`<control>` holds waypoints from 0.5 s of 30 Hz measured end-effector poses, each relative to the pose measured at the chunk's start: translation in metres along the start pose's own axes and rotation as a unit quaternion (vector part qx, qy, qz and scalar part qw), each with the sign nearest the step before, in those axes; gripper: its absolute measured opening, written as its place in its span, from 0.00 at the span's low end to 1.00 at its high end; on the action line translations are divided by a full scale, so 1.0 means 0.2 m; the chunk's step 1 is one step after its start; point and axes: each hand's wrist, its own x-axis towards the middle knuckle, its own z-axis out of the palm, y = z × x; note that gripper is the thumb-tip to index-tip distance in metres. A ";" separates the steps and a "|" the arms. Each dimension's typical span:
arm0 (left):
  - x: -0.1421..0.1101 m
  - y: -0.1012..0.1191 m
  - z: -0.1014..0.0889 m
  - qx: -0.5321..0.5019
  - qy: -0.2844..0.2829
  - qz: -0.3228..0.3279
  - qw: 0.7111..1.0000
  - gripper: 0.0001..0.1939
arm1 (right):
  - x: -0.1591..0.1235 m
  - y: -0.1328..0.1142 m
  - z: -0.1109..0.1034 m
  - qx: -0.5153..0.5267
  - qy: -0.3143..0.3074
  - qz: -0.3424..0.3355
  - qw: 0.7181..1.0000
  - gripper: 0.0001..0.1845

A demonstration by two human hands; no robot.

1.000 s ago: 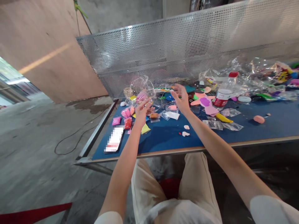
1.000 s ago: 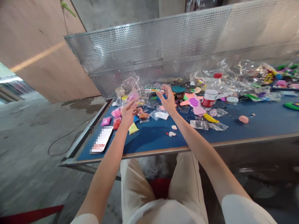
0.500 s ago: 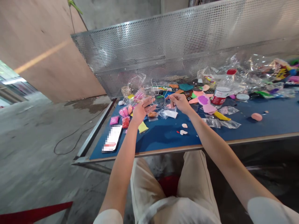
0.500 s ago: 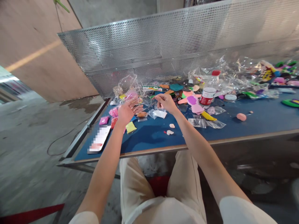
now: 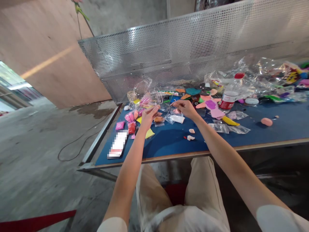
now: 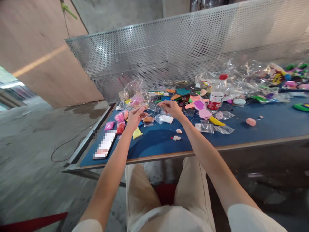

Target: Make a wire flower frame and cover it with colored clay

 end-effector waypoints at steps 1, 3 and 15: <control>0.00 0.00 0.00 0.008 0.011 0.010 1.000 0.24 | 0.00 0.01 0.01 -0.022 0.022 -0.011 0.999 0.27; 0.00 0.00 0.01 0.033 0.028 0.030 0.999 0.24 | 0.00 0.03 0.03 -0.090 0.097 -0.052 0.990 0.24; -0.05 -0.01 0.08 0.149 0.057 0.131 0.978 0.21 | -0.09 -0.11 0.26 -0.385 0.137 -0.142 0.902 0.15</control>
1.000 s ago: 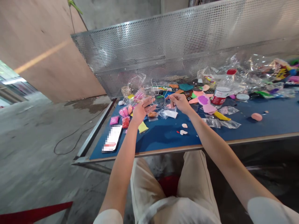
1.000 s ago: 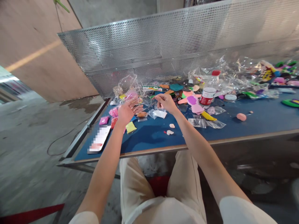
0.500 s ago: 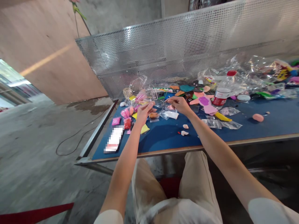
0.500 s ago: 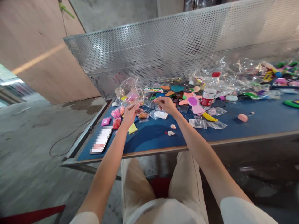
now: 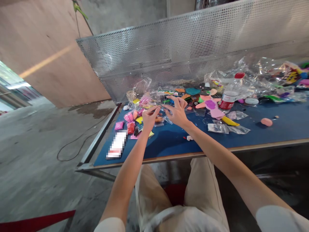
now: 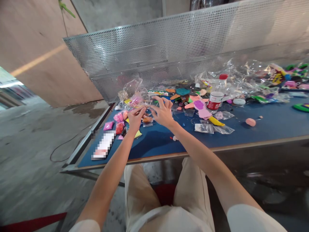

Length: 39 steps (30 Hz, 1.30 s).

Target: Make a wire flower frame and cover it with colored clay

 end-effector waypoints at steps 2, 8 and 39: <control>-0.01 -0.01 0.01 0.012 0.001 0.011 1.000 0.20 | 0.00 -0.01 0.03 -0.009 -0.004 0.010 1.000 0.14; -0.01 -0.02 0.03 0.047 0.007 0.031 0.998 0.14 | 0.00 0.01 0.06 0.002 -0.017 0.022 1.000 0.12; 0.00 -0.02 -0.03 0.274 -0.092 0.205 0.935 0.12 | 0.05 0.10 -0.05 0.015 -0.068 0.033 0.997 0.12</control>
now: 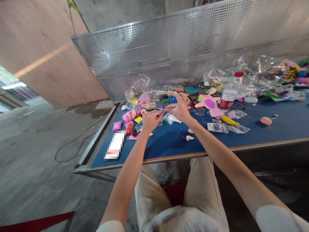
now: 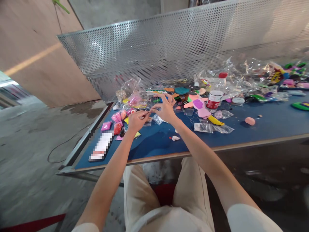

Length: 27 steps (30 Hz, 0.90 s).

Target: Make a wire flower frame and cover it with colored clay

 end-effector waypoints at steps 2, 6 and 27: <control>0.00 0.00 0.00 0.004 -0.005 0.001 1.000 0.11 | 0.01 0.00 0.01 0.033 0.008 0.014 0.999 0.14; 0.00 0.02 0.00 0.019 -0.021 -0.007 1.000 0.07 | 0.02 -0.02 0.03 0.065 0.020 0.048 0.997 0.16; -0.01 0.07 0.00 -0.195 -0.042 -0.171 0.965 0.22 | -0.04 0.06 0.05 -0.042 -0.003 -0.109 0.993 0.19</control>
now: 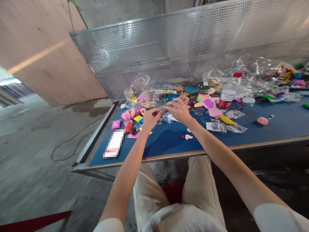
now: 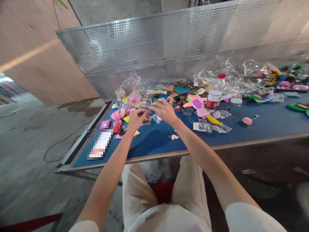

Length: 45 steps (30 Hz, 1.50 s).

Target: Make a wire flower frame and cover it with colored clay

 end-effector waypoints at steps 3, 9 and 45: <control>0.00 -0.02 -0.01 0.015 -0.011 0.018 1.000 0.23 | -0.01 0.00 0.00 0.004 -0.021 -0.011 1.000 0.21; -0.01 -0.01 -0.02 0.075 -0.012 0.057 0.995 0.23 | -0.01 -0.01 -0.02 -0.009 -0.059 -0.033 0.998 0.22; 0.01 0.05 -0.01 -0.172 -0.003 -0.088 0.981 0.29 | 0.33 0.00 -0.21 -0.062 -0.119 -0.270 0.954 0.16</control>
